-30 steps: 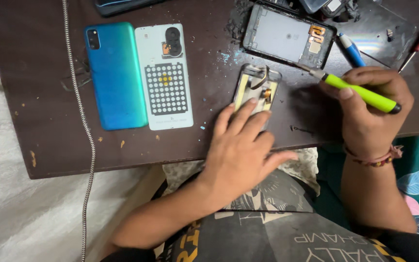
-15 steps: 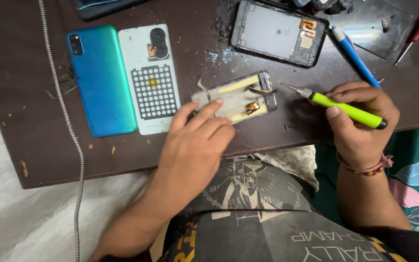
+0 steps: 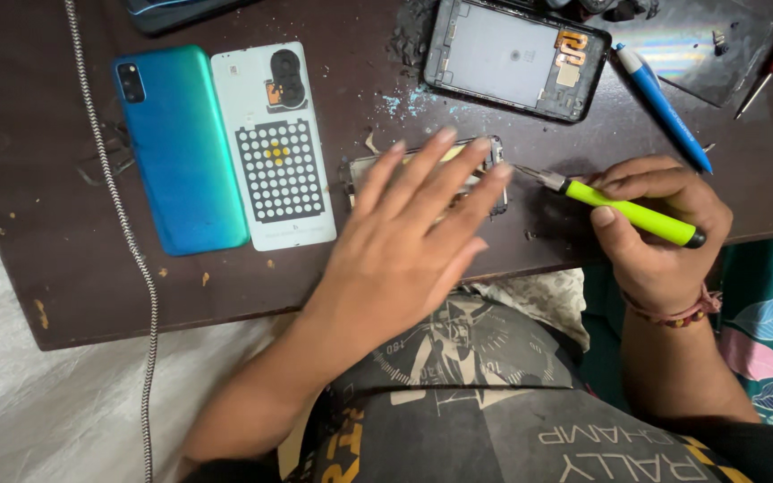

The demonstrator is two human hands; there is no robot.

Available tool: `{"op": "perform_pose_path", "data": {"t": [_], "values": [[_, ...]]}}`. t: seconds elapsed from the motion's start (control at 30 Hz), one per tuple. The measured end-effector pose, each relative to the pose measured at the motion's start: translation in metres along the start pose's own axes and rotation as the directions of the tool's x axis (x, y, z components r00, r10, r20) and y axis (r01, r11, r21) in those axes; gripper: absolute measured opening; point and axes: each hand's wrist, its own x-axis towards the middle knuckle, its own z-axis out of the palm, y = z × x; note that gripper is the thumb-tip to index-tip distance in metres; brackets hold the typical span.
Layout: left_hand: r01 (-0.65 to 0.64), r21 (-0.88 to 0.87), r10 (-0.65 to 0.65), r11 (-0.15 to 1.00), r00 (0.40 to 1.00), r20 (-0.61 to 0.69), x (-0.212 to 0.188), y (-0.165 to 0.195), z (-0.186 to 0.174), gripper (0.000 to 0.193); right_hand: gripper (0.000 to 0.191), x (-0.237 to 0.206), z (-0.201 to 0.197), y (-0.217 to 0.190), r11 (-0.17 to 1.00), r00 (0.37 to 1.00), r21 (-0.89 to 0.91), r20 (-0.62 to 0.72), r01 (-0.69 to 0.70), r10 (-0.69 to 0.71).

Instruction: The person repairs a disassembled smartphone at a workbench. They hold the phone midframe steady with one hand while using a green-handled prying tool to scrape and pry adhesive and old material from the frame, repositioning the phone and working around its edges, with other phone parts and tools on the bench.

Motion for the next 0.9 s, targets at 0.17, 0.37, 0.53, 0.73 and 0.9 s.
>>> {"op": "perform_pose_path", "data": {"t": [0.17,0.37,0.53,0.73,0.9], "values": [[-0.015,0.034,0.013,0.999,0.998,0.056,0.006,-0.003,0.016,0.062,0.014,-0.004,-0.005,0.009,0.999,1.0,0.037,0.023,0.006,-0.007],[0.003,0.028,-0.005,1.0,0.998,0.058,-0.004,-0.012,0.019,0.044,0.014,-0.006,-0.006,0.015,0.997,0.999,0.071,0.034,0.011,-0.014],[0.0,0.014,-0.001,1.0,1.0,0.028,-0.005,-0.015,0.023,0.036,0.014,-0.007,-0.008,0.017,0.998,0.998,0.042,0.053,0.037,-0.039],[0.002,-0.007,-0.002,1.0,1.0,-0.018,-0.004,-0.018,0.026,0.028,0.016,-0.004,-0.006,0.015,0.997,0.998,0.066,0.055,0.037,-0.041],[0.01,-0.016,-0.011,1.0,0.999,-0.048,-0.005,-0.021,0.027,0.023,0.019,0.001,-0.004,0.011,0.993,0.996,0.105,0.067,0.045,-0.052]]}}
